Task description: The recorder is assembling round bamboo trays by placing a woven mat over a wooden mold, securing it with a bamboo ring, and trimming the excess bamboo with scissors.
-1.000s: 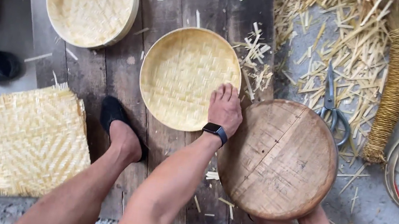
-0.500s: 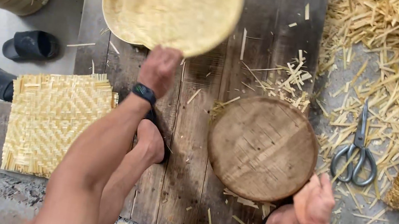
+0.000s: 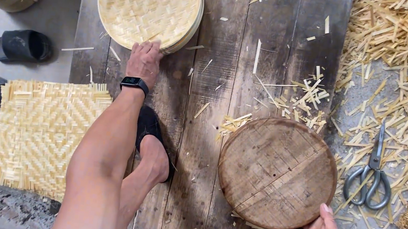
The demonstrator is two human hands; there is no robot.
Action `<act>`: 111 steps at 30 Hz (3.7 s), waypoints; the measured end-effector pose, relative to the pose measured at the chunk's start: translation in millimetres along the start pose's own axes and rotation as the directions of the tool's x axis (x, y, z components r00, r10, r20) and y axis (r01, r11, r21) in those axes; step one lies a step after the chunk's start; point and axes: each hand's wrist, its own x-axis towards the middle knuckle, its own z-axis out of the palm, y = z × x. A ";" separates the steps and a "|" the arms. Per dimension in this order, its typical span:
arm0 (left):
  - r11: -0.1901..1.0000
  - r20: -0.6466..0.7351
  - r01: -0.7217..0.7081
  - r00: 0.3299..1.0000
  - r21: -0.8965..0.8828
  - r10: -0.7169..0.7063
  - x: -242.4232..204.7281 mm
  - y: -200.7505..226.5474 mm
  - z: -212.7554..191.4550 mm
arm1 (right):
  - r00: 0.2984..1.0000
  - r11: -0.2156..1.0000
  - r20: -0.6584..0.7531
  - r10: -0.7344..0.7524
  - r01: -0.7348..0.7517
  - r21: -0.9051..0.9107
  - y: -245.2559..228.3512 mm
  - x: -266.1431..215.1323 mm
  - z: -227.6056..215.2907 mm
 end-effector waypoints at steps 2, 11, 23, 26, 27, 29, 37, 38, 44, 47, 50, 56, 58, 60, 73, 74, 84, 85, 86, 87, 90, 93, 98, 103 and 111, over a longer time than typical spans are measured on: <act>1.000 -0.018 -0.008 1.000 0.025 0.009 -12.5 -8.9 -11.1 | 1.000 1.000 0.017 -0.005 0.005 -0.003 1.2 3.2 -1.4; 0.652 0.590 0.504 0.304 0.567 -0.748 -140.8 -36.5 -111.1 | 0.999 0.985 -0.011 0.030 -0.031 -0.170 -1.5 -3.1 24.4; 0.657 0.416 0.659 0.515 0.367 -0.749 -194.9 -75.1 -126.1 | 0.912 0.932 0.247 0.328 -0.270 -0.240 31.3 25.7 -20.8; 0.523 -0.073 0.748 0.599 0.409 -0.798 -196.7 -91.5 -164.2 | 0.927 0.929 0.193 0.323 -0.271 -0.254 30.5 17.7 -26.3; 0.507 -0.275 0.835 0.550 0.216 -0.789 -185.2 -76.9 -200.2 | 0.956 0.938 0.135 0.261 -0.218 -0.268 31.4 14.2 -28.7; 0.516 -0.456 0.857 0.458 -0.003 -0.763 -157.6 -34.2 -248.8 | 0.981 0.950 0.076 0.178 -0.151 -0.275 25.9 18.4 -27.5; 0.908 0.062 -0.333 0.931 -0.254 0.358 -206.3 239.2 -157.2 | 0.905 0.961 0.325 -0.275 0.254 0.105 -47.1 3.4 -10.5; 0.904 0.064 -0.338 0.928 -0.262 0.366 -231.1 257.2 -139.9 | 0.908 0.961 0.314 -0.277 0.257 0.106 -55.3 0.0 -2.8; 0.705 0.401 -0.634 0.584 -0.317 0.706 -274.7 298.2 -95.0 | 0.936 0.858 0.270 -0.225 0.321 -0.401 -57.0 25.7 11.4; 0.694 0.218 -0.402 0.751 -0.598 0.623 -250.2 288.9 -97.8 | 0.915 0.654 0.221 -0.337 0.396 -0.645 -55.7 27.0 14.7; 0.970 0.163 0.032 0.987 -0.241 0.008 -198.8 251.6 -73.8 | 0.893 0.584 0.210 -0.397 0.423 -0.693 -62.3 35.3 22.7; 0.212 0.739 0.820 0.572 -0.532 -0.356 -176.6 184.9 -18.1 | 0.863 0.443 0.141 -0.486 0.382 -0.811 -61.5 28.1 40.8; 0.364 0.683 0.785 0.618 -0.502 -0.389 -175.7 187.4 -27.0 | 0.857 0.434 0.098 -0.507 0.351 -0.830 -60.2 29.6 42.2; 0.382 0.655 0.763 0.645 -0.522 -0.393 -170.7 194.0 -38.3 | 0.871 0.406 0.082 -0.484 0.307 -0.861 -56.7 22.5 34.1; 0.805 0.189 0.516 0.857 -0.294 -0.480 -102.7 263.0 -101.5 | 0.987 -0.019 0.133 0.086 0.135 -0.991 -98.8 -53.6 48.6; 0.808 0.200 0.510 0.860 -0.296 -0.469 -122.4 250.8 -87.9 | 0.989 -0.012 0.120 0.085 0.121 -0.993 -97.7 -51.5 55.6; 0.536 0.479 0.696 0.718 -0.478 -0.505 -162.7 218.7 -60.4 | 0.545 -0.621 0.831 -0.113 0.614 -0.488 -45.1 -9.4 101.2; 0.519 0.466 0.678 0.735 -0.521 -0.492 -158.7 219.7 -64.8 | 0.558 -0.639 0.819 -0.135 0.583 -0.502 -43.7 -10.0 101.4; 0.522 0.460 0.672 0.741 -0.526 -0.490 -161.2 219.3 -64.2 | 0.553 -0.643 0.821 -0.141 0.580 -0.501 -44.2 -9.3 103.8; 0.524 0.432 0.649 0.759 -0.551 -0.487 -163.6 219.0 -62.8 | 0.554 -0.638 0.819 -0.148 0.579 -0.507 -44.7 -8.0 105.9; 0.601 0.261 0.544 0.828 -0.585 -0.496 -174.5 245.6 -81.4 | 0.601 -0.628 0.789 -0.124 0.568 -0.532 -46.4 -14.4 108.8; 0.648 0.167 0.435 0.885 -0.625 -0.434 -188.1 321.8 -138.1 | 0.600 -0.661 0.791 -0.117 0.548 -0.513 -46.8 -19.6 113.9; 0.755 0.028 -0.014 0.999 -0.656 0.043 -224.9 403.0 -170.6 | 0.548 -0.691 0.825 -0.139 0.543 -0.477 -47.6 -14.4 129.2; 0.722 0.088 0.292 0.948 -0.627 -0.306 -215.6 359.6 -144.9 | 0.576 -0.671 0.807 -0.134 0.546 -0.501 -46.0 -18.3 119.4; 0.301 0.461 0.620 0.761 -0.725 -0.457 -176.8 215.1 -57.0 | 0.579 -0.632 0.803 -0.137 0.574 -0.521 -33.8 -9.4 103.4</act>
